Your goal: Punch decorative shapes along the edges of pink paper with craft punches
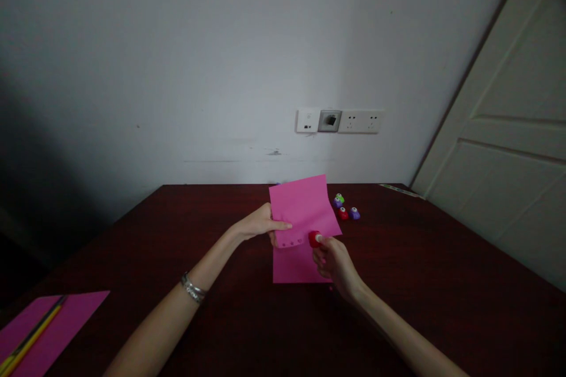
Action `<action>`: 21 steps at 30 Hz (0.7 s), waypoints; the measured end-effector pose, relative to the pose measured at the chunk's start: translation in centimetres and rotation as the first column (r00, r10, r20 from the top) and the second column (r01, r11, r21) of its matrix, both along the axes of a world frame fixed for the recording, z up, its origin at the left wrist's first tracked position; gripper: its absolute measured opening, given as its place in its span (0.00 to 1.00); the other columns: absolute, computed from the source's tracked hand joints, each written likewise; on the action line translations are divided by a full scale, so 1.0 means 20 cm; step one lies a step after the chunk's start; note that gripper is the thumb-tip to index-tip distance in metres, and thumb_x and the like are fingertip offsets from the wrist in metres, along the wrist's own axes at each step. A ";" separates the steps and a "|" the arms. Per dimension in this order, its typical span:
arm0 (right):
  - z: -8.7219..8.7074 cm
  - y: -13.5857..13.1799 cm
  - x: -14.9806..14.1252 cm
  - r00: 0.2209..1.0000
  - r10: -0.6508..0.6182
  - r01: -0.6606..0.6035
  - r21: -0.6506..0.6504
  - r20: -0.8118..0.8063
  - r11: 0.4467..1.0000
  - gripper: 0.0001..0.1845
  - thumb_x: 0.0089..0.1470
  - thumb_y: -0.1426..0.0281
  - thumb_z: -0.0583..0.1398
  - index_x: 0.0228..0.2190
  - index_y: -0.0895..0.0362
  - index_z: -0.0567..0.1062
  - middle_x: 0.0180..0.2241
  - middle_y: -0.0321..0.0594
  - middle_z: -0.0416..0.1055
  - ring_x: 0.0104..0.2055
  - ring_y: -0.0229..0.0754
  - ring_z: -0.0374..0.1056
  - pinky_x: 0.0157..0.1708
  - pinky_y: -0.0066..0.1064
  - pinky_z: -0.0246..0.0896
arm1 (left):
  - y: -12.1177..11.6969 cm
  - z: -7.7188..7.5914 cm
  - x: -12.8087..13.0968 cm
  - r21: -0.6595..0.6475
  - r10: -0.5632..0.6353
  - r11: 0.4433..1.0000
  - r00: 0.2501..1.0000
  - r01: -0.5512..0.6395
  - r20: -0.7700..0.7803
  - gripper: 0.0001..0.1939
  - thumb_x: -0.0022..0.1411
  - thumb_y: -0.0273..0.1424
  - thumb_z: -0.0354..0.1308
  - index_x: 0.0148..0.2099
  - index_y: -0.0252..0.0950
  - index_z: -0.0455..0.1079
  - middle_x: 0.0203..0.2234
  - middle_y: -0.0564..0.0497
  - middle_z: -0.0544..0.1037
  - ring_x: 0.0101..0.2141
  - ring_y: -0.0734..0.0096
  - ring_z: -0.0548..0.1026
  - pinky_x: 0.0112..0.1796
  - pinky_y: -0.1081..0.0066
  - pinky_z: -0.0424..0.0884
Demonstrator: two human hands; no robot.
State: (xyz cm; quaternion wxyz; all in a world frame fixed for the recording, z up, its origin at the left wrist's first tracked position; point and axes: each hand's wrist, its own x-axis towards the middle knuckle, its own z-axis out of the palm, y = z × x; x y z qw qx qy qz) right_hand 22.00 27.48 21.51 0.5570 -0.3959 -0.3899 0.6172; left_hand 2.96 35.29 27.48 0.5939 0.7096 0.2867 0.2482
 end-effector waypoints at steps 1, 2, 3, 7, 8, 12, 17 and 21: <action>0.00 0.00 0.00 1.000 -0.006 0.005 -0.012 -0.016 1.000 0.17 0.43 0.58 0.59 0.19 0.55 0.58 0.15 0.26 0.49 0.15 0.29 0.45 0.11 0.20 0.32 | 0.00 0.00 0.00 -0.003 -0.003 1.000 1.000 0.003 -0.001 0.22 0.49 0.33 0.62 0.44 0.28 0.62 0.23 0.48 0.72 0.20 0.72 0.72 0.20 0.74 0.70; 0.01 0.00 0.00 1.000 -0.006 0.005 -0.022 -0.030 1.000 0.17 0.43 0.59 0.59 0.20 0.55 0.58 0.15 0.26 0.50 0.15 0.29 0.45 0.11 0.20 0.31 | 0.00 0.00 0.00 -0.006 -0.004 1.000 1.000 0.004 -0.006 0.22 0.49 0.33 0.61 0.44 0.28 0.62 0.23 0.48 0.72 0.20 0.72 0.72 0.20 0.73 0.70; 0.01 -0.01 -0.01 0.999 -0.003 0.002 -0.030 -0.042 1.000 0.17 0.43 0.59 0.59 0.20 0.55 0.58 0.16 0.26 0.49 0.15 0.29 0.46 0.11 0.19 0.30 | 0.00 0.00 0.00 -0.010 -0.006 1.000 1.000 0.006 -0.016 0.21 0.49 0.34 0.61 0.44 0.28 0.62 0.23 0.48 0.72 0.20 0.72 0.72 0.20 0.73 0.70; 0.04 -0.01 -0.01 0.999 0.012 -0.013 -0.046 -0.034 0.999 0.20 0.42 0.57 0.60 0.19 0.55 0.57 0.15 0.25 0.49 0.14 0.27 0.43 0.11 0.19 0.28 | 0.00 0.00 0.00 -0.012 -0.004 1.000 0.999 0.003 -0.053 0.21 0.50 0.34 0.61 0.44 0.28 0.63 0.23 0.48 0.72 0.20 0.72 0.72 0.21 0.71 0.70; 0.05 -0.01 -0.01 1.000 0.018 -0.019 -0.043 -0.026 0.999 0.20 0.42 0.57 0.60 0.18 0.55 0.56 0.14 0.24 0.48 0.14 0.27 0.42 0.11 0.19 0.28 | 0.00 0.00 0.00 -0.009 -0.003 1.000 0.999 0.002 -0.054 0.22 0.50 0.34 0.61 0.44 0.28 0.63 0.23 0.47 0.72 0.20 0.71 0.72 0.21 0.71 0.70; 0.05 -0.01 0.00 0.998 0.056 -0.056 -0.001 0.033 0.998 0.24 0.45 0.53 0.58 0.15 0.56 0.55 0.11 0.24 0.48 0.11 0.25 0.39 0.09 0.19 0.29 | -0.01 0.01 0.00 0.003 0.001 1.000 0.999 -0.001 -0.034 0.23 0.50 0.34 0.61 0.47 0.29 0.61 0.25 0.46 0.72 0.20 0.70 0.73 0.21 0.71 0.70; 0.03 -0.01 0.01 0.995 0.006 -0.012 0.065 0.098 0.998 0.22 0.46 0.53 0.57 0.18 0.59 0.65 0.13 0.33 0.63 0.11 0.29 0.55 0.07 0.20 0.43 | -0.01 0.02 0.00 0.028 0.016 0.999 1.000 -0.015 -0.022 0.23 0.50 0.33 0.61 0.47 0.30 0.60 0.27 0.46 0.72 0.21 0.70 0.72 0.21 0.70 0.70; 0.02 -0.01 0.02 0.995 0.003 -0.014 0.114 0.102 0.993 0.22 0.46 0.55 0.58 0.19 0.62 0.70 0.17 0.40 0.69 0.13 0.32 0.61 0.08 0.20 0.50 | -0.01 0.02 0.01 0.035 0.020 0.999 0.999 -0.019 -0.027 0.22 0.50 0.34 0.61 0.45 0.29 0.62 0.27 0.45 0.72 0.21 0.70 0.72 0.20 0.70 0.71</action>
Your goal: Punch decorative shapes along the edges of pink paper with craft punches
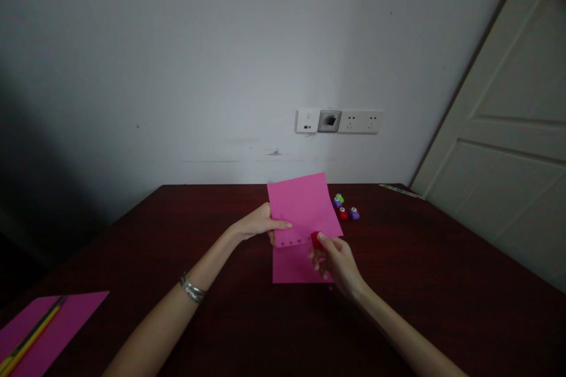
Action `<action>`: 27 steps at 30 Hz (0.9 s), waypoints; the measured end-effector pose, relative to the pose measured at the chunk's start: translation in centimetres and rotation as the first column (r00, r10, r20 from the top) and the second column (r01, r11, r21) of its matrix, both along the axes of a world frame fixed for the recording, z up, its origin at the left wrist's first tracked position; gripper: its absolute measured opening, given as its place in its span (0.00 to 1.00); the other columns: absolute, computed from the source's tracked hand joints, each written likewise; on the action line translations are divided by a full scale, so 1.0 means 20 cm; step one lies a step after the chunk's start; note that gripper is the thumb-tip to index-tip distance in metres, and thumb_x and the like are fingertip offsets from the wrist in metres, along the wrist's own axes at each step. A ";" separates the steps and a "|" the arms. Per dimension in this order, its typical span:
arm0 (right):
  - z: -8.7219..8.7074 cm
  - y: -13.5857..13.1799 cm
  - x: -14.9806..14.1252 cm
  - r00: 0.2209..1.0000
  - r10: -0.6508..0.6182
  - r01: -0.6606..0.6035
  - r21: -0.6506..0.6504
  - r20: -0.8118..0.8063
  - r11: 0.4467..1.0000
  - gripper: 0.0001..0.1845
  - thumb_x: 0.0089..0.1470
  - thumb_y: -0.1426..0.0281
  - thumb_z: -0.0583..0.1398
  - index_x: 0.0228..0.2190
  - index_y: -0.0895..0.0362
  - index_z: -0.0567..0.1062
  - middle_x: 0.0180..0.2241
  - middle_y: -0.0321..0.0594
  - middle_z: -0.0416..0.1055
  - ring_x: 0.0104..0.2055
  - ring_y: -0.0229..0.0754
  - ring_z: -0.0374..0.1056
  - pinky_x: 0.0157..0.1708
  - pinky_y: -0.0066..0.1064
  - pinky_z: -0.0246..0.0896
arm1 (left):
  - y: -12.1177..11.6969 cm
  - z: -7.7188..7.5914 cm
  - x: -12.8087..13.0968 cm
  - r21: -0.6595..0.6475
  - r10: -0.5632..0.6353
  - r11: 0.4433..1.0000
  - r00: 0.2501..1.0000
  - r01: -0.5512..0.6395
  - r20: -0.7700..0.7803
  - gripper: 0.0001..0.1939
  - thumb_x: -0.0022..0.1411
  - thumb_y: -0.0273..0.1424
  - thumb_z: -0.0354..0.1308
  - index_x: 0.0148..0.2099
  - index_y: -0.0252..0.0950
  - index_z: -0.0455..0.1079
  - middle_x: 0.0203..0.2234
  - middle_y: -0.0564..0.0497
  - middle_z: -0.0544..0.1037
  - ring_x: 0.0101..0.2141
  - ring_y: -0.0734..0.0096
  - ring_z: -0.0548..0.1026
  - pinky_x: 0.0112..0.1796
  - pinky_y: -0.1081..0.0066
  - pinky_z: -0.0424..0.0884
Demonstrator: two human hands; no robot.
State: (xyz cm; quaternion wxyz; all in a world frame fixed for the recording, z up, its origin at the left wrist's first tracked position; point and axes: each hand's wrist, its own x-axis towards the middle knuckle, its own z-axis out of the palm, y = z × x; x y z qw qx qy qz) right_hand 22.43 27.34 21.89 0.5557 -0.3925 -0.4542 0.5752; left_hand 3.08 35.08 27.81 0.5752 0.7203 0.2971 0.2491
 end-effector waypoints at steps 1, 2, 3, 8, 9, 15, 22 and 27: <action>0.00 0.00 0.00 1.000 -0.011 0.011 0.012 -0.009 1.000 0.21 0.46 0.55 0.58 0.19 0.62 0.70 0.17 0.40 0.69 0.14 0.32 0.61 0.08 0.20 0.51 | 0.00 0.00 0.00 -0.001 0.002 1.000 1.000 -0.002 -0.001 0.23 0.50 0.34 0.61 0.45 0.29 0.62 0.27 0.45 0.72 0.21 0.70 0.72 0.20 0.69 0.71; 0.00 0.00 0.00 1.000 -0.023 0.023 0.021 -0.020 1.000 0.20 0.46 0.56 0.59 0.19 0.62 0.70 0.17 0.39 0.69 0.14 0.33 0.62 0.08 0.20 0.52 | 0.00 0.00 0.00 -0.001 0.006 1.000 1.000 -0.006 -0.001 0.23 0.49 0.34 0.61 0.46 0.29 0.62 0.28 0.45 0.72 0.21 0.70 0.72 0.20 0.69 0.71; 0.00 0.00 0.00 0.999 -0.032 0.033 0.026 -0.030 0.999 0.20 0.45 0.56 0.59 0.19 0.62 0.70 0.18 0.39 0.69 0.15 0.33 0.62 0.08 0.20 0.53 | 0.00 0.00 0.00 0.001 0.013 1.000 1.000 -0.013 0.003 0.23 0.49 0.34 0.61 0.46 0.29 0.62 0.28 0.45 0.72 0.22 0.70 0.72 0.20 0.70 0.71; 0.01 0.00 0.00 0.997 -0.039 0.040 0.021 -0.065 0.999 0.19 0.45 0.58 0.60 0.18 0.63 0.72 0.19 0.42 0.70 0.17 0.35 0.65 0.08 0.21 0.56 | 0.00 0.00 0.00 0.011 0.012 1.000 1.000 -0.012 0.024 0.23 0.49 0.33 0.62 0.46 0.29 0.62 0.29 0.45 0.71 0.23 0.71 0.72 0.20 0.72 0.70; 0.01 0.00 -0.01 0.997 -0.033 0.035 0.019 -0.066 0.999 0.19 0.45 0.58 0.60 0.18 0.63 0.72 0.19 0.42 0.70 0.17 0.35 0.65 0.08 0.21 0.56 | 0.00 0.00 0.00 0.011 0.008 1.000 1.000 -0.009 0.025 0.23 0.49 0.33 0.61 0.46 0.29 0.62 0.29 0.46 0.71 0.22 0.72 0.72 0.20 0.72 0.70; 0.01 -0.02 -0.02 0.998 -0.004 0.005 0.007 -0.061 1.000 0.19 0.45 0.58 0.60 0.19 0.64 0.73 0.18 0.42 0.70 0.17 0.36 0.65 0.08 0.20 0.56 | 0.00 -0.01 0.00 -0.011 0.007 1.000 1.000 -0.007 0.001 0.21 0.51 0.34 0.60 0.44 0.29 0.60 0.23 0.50 0.70 0.18 0.75 0.70 0.18 0.75 0.68; 0.01 -0.02 -0.02 0.999 0.001 -0.001 0.003 -0.048 1.000 0.20 0.46 0.58 0.60 0.18 0.64 0.73 0.17 0.43 0.70 0.17 0.36 0.65 0.08 0.21 0.56 | 0.00 0.01 0.00 0.008 -0.026 1.000 0.999 0.027 -0.036 0.18 0.52 0.34 0.59 0.41 0.27 0.63 0.20 0.52 0.70 0.15 0.80 0.66 0.14 0.78 0.63; 0.01 -0.02 -0.02 0.999 0.006 -0.006 -0.004 -0.036 1.000 0.21 0.46 0.58 0.59 0.18 0.64 0.73 0.18 0.43 0.71 0.16 0.36 0.65 0.08 0.21 0.56 | 0.00 0.01 0.00 0.016 -0.051 0.999 0.998 0.051 -0.043 0.18 0.52 0.35 0.59 0.41 0.28 0.63 0.20 0.53 0.70 0.14 0.83 0.65 0.13 0.80 0.62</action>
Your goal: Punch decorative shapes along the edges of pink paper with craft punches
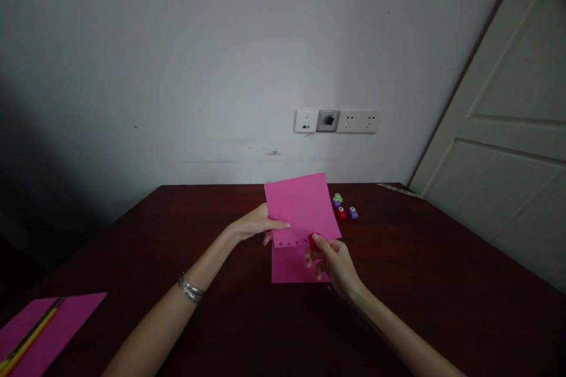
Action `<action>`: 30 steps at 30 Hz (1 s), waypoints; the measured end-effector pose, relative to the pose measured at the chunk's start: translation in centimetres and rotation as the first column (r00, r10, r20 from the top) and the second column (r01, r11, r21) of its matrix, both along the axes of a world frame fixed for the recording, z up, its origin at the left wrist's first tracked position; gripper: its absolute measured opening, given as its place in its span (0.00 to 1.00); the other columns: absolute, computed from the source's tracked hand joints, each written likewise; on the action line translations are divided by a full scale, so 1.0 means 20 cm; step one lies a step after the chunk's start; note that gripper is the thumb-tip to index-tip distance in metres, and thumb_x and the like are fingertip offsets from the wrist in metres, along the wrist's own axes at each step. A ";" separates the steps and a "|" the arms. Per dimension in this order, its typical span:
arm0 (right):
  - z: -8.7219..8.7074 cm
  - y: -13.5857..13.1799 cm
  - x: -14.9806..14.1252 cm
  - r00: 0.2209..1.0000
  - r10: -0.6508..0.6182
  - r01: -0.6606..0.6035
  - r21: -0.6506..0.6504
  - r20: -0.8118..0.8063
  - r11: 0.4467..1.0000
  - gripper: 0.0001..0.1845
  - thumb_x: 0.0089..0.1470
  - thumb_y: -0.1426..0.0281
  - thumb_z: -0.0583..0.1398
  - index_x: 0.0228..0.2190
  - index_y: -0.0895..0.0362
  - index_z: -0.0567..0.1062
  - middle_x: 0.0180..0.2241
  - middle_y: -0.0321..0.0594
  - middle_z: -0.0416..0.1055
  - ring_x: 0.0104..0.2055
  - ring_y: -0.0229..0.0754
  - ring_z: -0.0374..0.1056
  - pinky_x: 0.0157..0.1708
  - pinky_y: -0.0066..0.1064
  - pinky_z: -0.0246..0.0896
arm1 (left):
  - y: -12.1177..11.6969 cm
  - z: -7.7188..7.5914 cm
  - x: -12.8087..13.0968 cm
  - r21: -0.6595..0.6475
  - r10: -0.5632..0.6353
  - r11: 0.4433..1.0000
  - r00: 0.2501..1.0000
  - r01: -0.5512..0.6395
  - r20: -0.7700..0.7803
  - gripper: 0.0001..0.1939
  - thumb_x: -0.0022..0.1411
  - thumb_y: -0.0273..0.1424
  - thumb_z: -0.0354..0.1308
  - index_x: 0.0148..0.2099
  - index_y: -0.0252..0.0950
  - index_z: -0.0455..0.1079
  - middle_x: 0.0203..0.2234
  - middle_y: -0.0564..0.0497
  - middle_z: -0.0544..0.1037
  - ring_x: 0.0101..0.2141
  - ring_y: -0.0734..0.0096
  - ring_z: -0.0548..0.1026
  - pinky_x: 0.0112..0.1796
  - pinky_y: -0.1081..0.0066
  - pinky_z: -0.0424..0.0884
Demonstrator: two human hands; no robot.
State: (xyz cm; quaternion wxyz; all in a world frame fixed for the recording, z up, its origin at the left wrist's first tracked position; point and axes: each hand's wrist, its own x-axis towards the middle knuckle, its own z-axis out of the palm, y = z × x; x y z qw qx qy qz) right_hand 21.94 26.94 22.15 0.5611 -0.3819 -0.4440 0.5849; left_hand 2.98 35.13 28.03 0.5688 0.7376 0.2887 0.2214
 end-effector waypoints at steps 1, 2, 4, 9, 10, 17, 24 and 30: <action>0.00 0.00 0.00 1.000 -0.002 0.002 0.002 0.006 1.000 0.21 0.46 0.57 0.59 0.17 0.64 0.73 0.18 0.43 0.71 0.16 0.36 0.65 0.08 0.21 0.56 | 0.00 0.00 0.00 -0.003 -0.002 1.000 1.000 0.002 0.000 0.18 0.52 0.35 0.59 0.41 0.29 0.63 0.20 0.53 0.70 0.14 0.83 0.65 0.13 0.80 0.62; 0.00 0.00 0.00 1.000 -0.003 0.003 0.003 0.013 1.000 0.21 0.46 0.57 0.59 0.17 0.64 0.73 0.17 0.43 0.71 0.16 0.36 0.65 0.08 0.21 0.56 | 0.00 0.00 0.00 -0.008 -0.004 1.000 1.000 0.004 0.000 0.18 0.52 0.35 0.59 0.41 0.29 0.63 0.20 0.53 0.70 0.13 0.83 0.65 0.13 0.80 0.62; 0.00 0.00 0.00 1.000 -0.007 0.007 0.006 0.025 1.000 0.22 0.46 0.56 0.59 0.17 0.64 0.73 0.16 0.43 0.70 0.16 0.36 0.65 0.08 0.21 0.55 | 0.00 0.00 0.00 -0.016 -0.008 1.000 1.000 0.008 -0.007 0.17 0.51 0.35 0.59 0.40 0.29 0.63 0.19 0.54 0.70 0.13 0.83 0.64 0.13 0.80 0.62; 0.00 -0.01 -0.01 0.999 0.005 -0.005 0.016 0.034 1.000 0.23 0.47 0.56 0.58 0.16 0.63 0.73 0.16 0.42 0.70 0.15 0.35 0.64 0.09 0.21 0.55 | 0.01 0.00 -0.01 -0.037 -0.025 0.999 0.998 0.023 -0.049 0.15 0.51 0.36 0.59 0.35 0.30 0.64 0.14 0.57 0.68 0.10 0.84 0.62 0.12 0.81 0.60; 0.00 -0.01 -0.01 0.999 0.009 -0.009 0.019 0.031 1.000 0.23 0.47 0.56 0.58 0.16 0.64 0.73 0.17 0.42 0.70 0.16 0.35 0.64 0.09 0.21 0.55 | 0.01 0.00 -0.01 -0.040 -0.027 0.999 0.998 0.025 -0.054 0.15 0.51 0.36 0.59 0.35 0.30 0.63 0.14 0.57 0.68 0.10 0.83 0.62 0.12 0.81 0.60; 0.01 -0.01 -0.01 0.999 0.029 -0.030 0.024 0.020 0.999 0.22 0.47 0.56 0.58 0.18 0.63 0.73 0.18 0.42 0.70 0.17 0.36 0.65 0.09 0.21 0.56 | 0.01 0.00 -0.02 -0.038 -0.040 0.999 0.998 0.038 -0.053 0.14 0.51 0.36 0.59 0.34 0.30 0.64 0.13 0.57 0.68 0.11 0.83 0.62 0.12 0.81 0.60; 0.01 -0.01 -0.01 0.999 0.036 -0.037 0.026 0.032 0.999 0.23 0.47 0.55 0.58 0.17 0.64 0.72 0.17 0.44 0.70 0.17 0.36 0.65 0.10 0.21 0.56 | 0.01 0.01 -0.02 -0.040 -0.059 0.998 0.997 0.057 -0.055 0.14 0.51 0.36 0.59 0.35 0.29 0.64 0.13 0.56 0.69 0.11 0.84 0.62 0.12 0.81 0.59; 0.01 -0.02 -0.01 0.999 0.036 -0.037 0.028 0.028 0.999 0.23 0.47 0.56 0.57 0.17 0.63 0.72 0.18 0.42 0.70 0.16 0.35 0.64 0.10 0.21 0.55 | 0.01 0.01 -0.02 -0.053 -0.077 0.996 0.996 0.074 -0.043 0.13 0.51 0.36 0.59 0.34 0.29 0.65 0.13 0.56 0.69 0.10 0.84 0.62 0.12 0.82 0.58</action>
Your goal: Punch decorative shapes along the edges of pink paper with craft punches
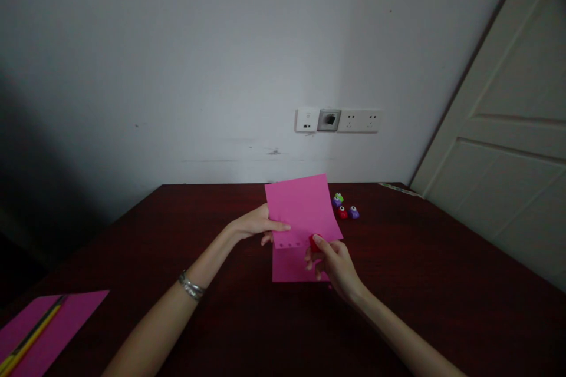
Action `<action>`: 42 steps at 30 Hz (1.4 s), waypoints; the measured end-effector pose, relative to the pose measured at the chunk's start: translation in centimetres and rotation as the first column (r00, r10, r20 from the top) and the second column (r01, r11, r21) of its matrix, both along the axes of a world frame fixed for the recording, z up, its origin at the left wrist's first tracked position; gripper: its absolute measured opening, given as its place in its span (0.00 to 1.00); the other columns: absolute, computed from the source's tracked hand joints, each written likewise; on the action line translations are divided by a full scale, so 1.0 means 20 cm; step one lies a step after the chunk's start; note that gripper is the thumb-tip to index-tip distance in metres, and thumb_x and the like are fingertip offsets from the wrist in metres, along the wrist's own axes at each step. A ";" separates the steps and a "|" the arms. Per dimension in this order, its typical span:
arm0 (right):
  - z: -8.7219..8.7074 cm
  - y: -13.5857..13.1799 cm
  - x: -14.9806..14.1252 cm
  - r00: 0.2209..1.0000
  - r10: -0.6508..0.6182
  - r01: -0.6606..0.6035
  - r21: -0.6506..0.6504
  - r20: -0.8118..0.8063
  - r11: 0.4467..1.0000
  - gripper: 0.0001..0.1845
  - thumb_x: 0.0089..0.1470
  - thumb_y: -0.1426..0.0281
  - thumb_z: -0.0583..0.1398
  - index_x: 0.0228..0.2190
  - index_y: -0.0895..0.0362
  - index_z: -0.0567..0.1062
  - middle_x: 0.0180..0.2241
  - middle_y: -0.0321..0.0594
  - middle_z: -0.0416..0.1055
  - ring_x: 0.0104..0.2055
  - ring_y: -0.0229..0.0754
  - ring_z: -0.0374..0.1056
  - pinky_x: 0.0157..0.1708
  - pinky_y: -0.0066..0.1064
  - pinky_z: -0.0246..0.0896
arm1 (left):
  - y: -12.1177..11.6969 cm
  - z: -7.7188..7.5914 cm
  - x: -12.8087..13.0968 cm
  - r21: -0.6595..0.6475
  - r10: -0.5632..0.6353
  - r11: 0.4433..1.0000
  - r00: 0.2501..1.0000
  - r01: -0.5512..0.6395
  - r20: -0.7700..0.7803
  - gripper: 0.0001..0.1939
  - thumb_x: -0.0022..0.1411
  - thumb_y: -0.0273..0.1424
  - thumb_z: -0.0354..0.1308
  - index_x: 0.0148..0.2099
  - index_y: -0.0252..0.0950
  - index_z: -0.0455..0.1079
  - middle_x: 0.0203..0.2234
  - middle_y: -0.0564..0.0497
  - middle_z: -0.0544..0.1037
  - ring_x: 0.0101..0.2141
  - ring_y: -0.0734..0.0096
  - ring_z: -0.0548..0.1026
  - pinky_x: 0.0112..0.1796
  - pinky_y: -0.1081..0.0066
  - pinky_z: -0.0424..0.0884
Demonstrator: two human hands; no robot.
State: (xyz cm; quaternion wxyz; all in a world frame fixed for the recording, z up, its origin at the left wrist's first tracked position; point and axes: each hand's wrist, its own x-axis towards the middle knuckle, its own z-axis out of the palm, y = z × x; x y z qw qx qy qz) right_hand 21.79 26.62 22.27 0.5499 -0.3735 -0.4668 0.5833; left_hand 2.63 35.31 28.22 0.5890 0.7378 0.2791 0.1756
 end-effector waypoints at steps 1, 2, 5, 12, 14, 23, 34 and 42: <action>0.00 0.00 0.00 1.000 0.001 -0.001 -0.001 0.003 1.000 0.23 0.48 0.56 0.57 0.17 0.63 0.72 0.17 0.42 0.70 0.16 0.35 0.64 0.10 0.21 0.55 | 0.00 0.00 0.00 -0.002 0.001 1.000 1.000 -0.001 -0.001 0.13 0.51 0.35 0.59 0.34 0.30 0.65 0.13 0.57 0.69 0.10 0.84 0.62 0.12 0.82 0.58; 0.00 0.00 0.00 1.000 0.002 -0.002 0.000 0.008 1.000 0.23 0.48 0.56 0.57 0.17 0.64 0.72 0.17 0.42 0.69 0.16 0.34 0.64 0.10 0.21 0.54 | 0.00 0.00 0.00 -0.004 0.002 1.000 1.000 -0.002 -0.004 0.13 0.51 0.35 0.59 0.33 0.30 0.65 0.13 0.57 0.68 0.10 0.84 0.62 0.12 0.82 0.58; 0.00 0.00 0.00 1.000 0.000 0.000 0.003 0.027 1.000 0.24 0.48 0.56 0.57 0.17 0.64 0.73 0.16 0.42 0.69 0.16 0.34 0.64 0.11 0.21 0.54 | 0.00 0.00 0.00 -0.006 0.007 1.000 1.000 -0.007 -0.014 0.13 0.51 0.35 0.60 0.33 0.30 0.65 0.13 0.57 0.69 0.10 0.84 0.62 0.12 0.81 0.59; 0.00 0.00 0.01 0.997 -0.017 0.018 -0.017 0.072 1.000 0.25 0.48 0.54 0.56 0.17 0.63 0.73 0.14 0.41 0.69 0.14 0.34 0.64 0.12 0.22 0.54 | -0.01 0.00 0.00 -0.004 0.004 1.000 1.000 -0.004 -0.018 0.14 0.50 0.36 0.60 0.33 0.29 0.64 0.13 0.57 0.69 0.10 0.83 0.62 0.12 0.81 0.59; 0.00 0.00 0.01 0.997 -0.015 0.015 -0.007 0.075 1.000 0.25 0.48 0.54 0.56 0.17 0.63 0.73 0.14 0.42 0.70 0.15 0.35 0.64 0.13 0.22 0.55 | 0.00 0.00 0.00 -0.002 0.005 1.000 1.000 -0.005 -0.014 0.14 0.50 0.36 0.60 0.33 0.29 0.64 0.13 0.57 0.69 0.10 0.83 0.62 0.12 0.81 0.58; 0.00 -0.01 0.01 0.996 -0.021 0.019 0.020 0.088 1.000 0.25 0.49 0.55 0.56 0.16 0.63 0.73 0.14 0.41 0.69 0.15 0.34 0.64 0.13 0.22 0.55 | 0.00 -0.01 0.00 -0.026 0.005 1.000 1.000 -0.005 -0.012 0.14 0.50 0.35 0.60 0.33 0.30 0.64 0.13 0.57 0.69 0.10 0.84 0.62 0.12 0.81 0.58; -0.02 0.00 0.01 0.994 -0.068 0.064 0.050 0.090 0.997 0.24 0.49 0.55 0.56 0.15 0.62 0.72 0.12 0.40 0.68 0.13 0.35 0.63 0.14 0.24 0.56 | 0.00 -0.02 0.01 -0.042 0.009 0.999 1.000 -0.009 -0.006 0.15 0.49 0.36 0.61 0.34 0.30 0.64 0.12 0.58 0.68 0.10 0.84 0.62 0.12 0.81 0.58; -0.01 -0.01 0.00 0.994 -0.079 0.078 0.007 0.077 0.997 0.25 0.47 0.55 0.57 0.14 0.63 0.73 0.11 0.41 0.68 0.13 0.36 0.63 0.14 0.26 0.58 | 0.01 -0.03 0.01 -0.048 -0.009 0.999 1.000 0.009 -0.008 0.14 0.50 0.36 0.61 0.33 0.30 0.63 0.12 0.59 0.68 0.10 0.84 0.62 0.12 0.81 0.59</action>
